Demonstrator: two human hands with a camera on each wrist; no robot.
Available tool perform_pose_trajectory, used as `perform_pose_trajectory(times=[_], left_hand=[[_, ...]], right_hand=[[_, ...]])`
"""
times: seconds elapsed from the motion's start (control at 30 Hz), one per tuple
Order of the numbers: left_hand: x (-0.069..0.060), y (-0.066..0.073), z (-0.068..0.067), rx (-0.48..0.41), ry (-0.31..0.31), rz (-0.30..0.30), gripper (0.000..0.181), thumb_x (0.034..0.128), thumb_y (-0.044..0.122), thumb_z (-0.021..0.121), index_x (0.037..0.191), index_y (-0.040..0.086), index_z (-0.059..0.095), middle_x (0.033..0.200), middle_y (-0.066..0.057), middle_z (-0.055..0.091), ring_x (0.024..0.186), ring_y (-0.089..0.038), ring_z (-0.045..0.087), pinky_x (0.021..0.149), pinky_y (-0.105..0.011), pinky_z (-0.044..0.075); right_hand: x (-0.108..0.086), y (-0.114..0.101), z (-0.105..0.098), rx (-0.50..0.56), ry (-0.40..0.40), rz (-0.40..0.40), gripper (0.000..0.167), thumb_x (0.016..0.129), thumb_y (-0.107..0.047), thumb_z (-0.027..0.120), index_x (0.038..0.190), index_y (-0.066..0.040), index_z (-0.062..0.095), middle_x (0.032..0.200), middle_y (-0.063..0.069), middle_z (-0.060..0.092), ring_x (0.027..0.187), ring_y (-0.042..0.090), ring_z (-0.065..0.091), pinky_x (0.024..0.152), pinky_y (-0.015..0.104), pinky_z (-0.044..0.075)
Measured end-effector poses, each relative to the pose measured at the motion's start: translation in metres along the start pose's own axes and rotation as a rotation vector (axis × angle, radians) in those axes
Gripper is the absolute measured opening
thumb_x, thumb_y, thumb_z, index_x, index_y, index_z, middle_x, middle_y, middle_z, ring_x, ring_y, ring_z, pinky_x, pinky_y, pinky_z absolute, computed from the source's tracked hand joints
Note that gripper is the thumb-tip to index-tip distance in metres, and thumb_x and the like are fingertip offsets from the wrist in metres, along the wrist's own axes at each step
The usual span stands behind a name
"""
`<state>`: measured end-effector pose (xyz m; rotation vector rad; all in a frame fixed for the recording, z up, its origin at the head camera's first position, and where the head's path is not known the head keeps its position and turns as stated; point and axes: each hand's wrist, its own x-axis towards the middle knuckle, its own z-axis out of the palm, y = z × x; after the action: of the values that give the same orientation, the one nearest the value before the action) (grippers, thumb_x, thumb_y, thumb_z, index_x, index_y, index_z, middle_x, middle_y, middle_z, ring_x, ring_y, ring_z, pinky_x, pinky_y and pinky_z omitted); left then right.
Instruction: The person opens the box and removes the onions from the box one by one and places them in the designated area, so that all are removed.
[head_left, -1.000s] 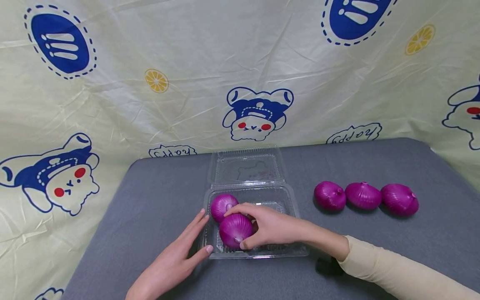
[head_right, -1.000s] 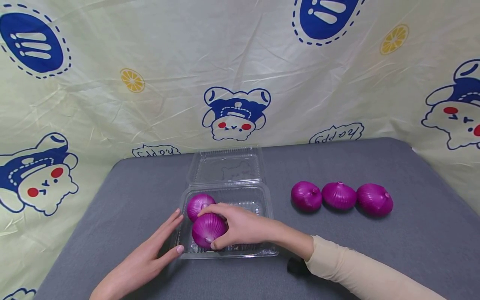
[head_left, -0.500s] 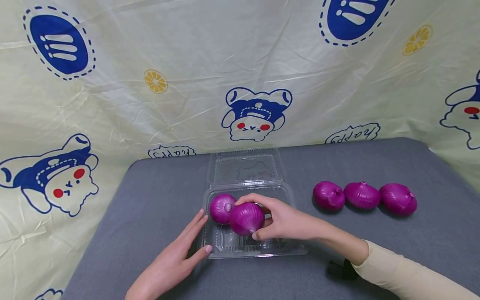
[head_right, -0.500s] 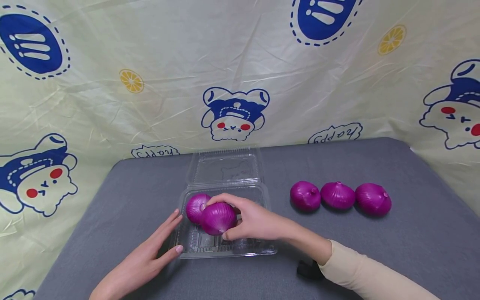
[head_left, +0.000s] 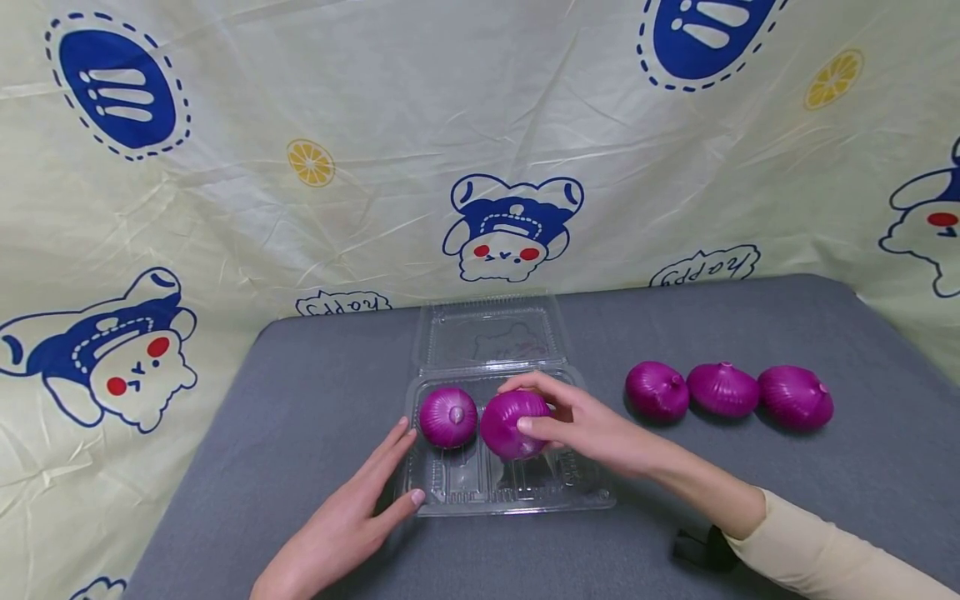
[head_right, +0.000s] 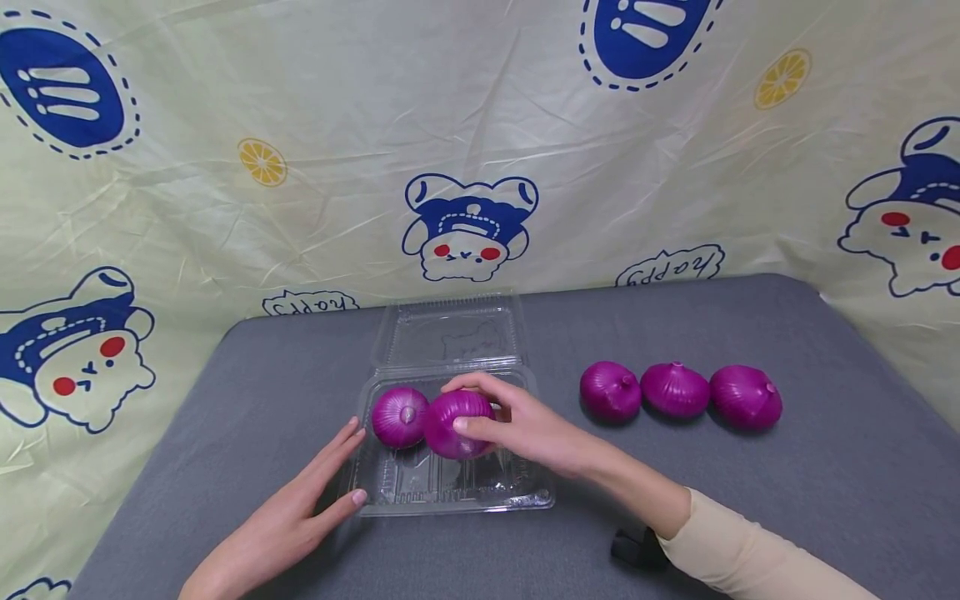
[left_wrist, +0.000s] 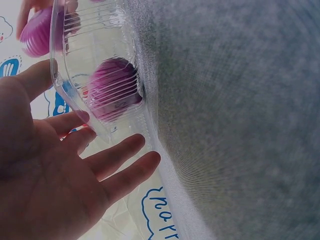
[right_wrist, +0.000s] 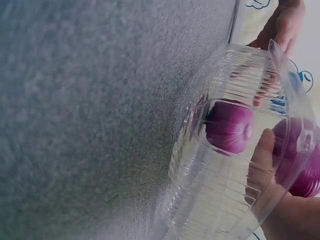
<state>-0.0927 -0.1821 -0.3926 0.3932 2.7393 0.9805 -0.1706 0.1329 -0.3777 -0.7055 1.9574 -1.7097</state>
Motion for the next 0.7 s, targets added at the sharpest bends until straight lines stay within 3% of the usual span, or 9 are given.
perform_pose_trajectory(times=[0.27, 0.43, 0.7], left_hand=[[0.0, 0.0, -0.001, 0.014, 0.006, 0.022, 0.071, 0.0957, 0.046, 0.061, 0.156, 0.029, 0.028, 0.161, 0.02, 0.011, 0.145, -0.008, 0.02, 0.113, -0.049, 0.028], [0.0, 0.0, -0.001, 0.009, 0.006, 0.024, 0.072, 0.0957, 0.045, 0.061, 0.157, 0.028, 0.028, 0.161, 0.021, 0.011, 0.145, -0.007, 0.019, 0.113, -0.048, 0.027], [0.0, 0.0, 0.0, 0.01, 0.003, 0.016, 0.072, 0.0956, 0.045, 0.062, 0.156, 0.028, 0.028, 0.161, 0.02, 0.011, 0.145, -0.008, 0.02, 0.113, -0.049, 0.028]], right_hand=[[-0.013, -0.007, -0.004, -0.034, 0.054, -0.04, 0.034, 0.098, -0.02, 0.059, 0.132, -0.018, 0.055, 0.135, 0.012, 0.049, 0.115, 0.038, 0.052, 0.081, 0.047, 0.055], [-0.026, -0.011, -0.006, -0.111, 0.095, -0.062, 0.043, 0.097, -0.02, 0.061, 0.139, -0.022, 0.051, 0.138, 0.009, 0.05, 0.122, 0.038, 0.049, 0.085, 0.04, 0.055], [-0.045, -0.013, -0.012, -0.211, 0.172, -0.1, 0.065, 0.085, -0.019, 0.075, 0.144, -0.021, 0.047, 0.142, 0.011, 0.048, 0.124, 0.041, 0.046, 0.082, 0.034, 0.056]])
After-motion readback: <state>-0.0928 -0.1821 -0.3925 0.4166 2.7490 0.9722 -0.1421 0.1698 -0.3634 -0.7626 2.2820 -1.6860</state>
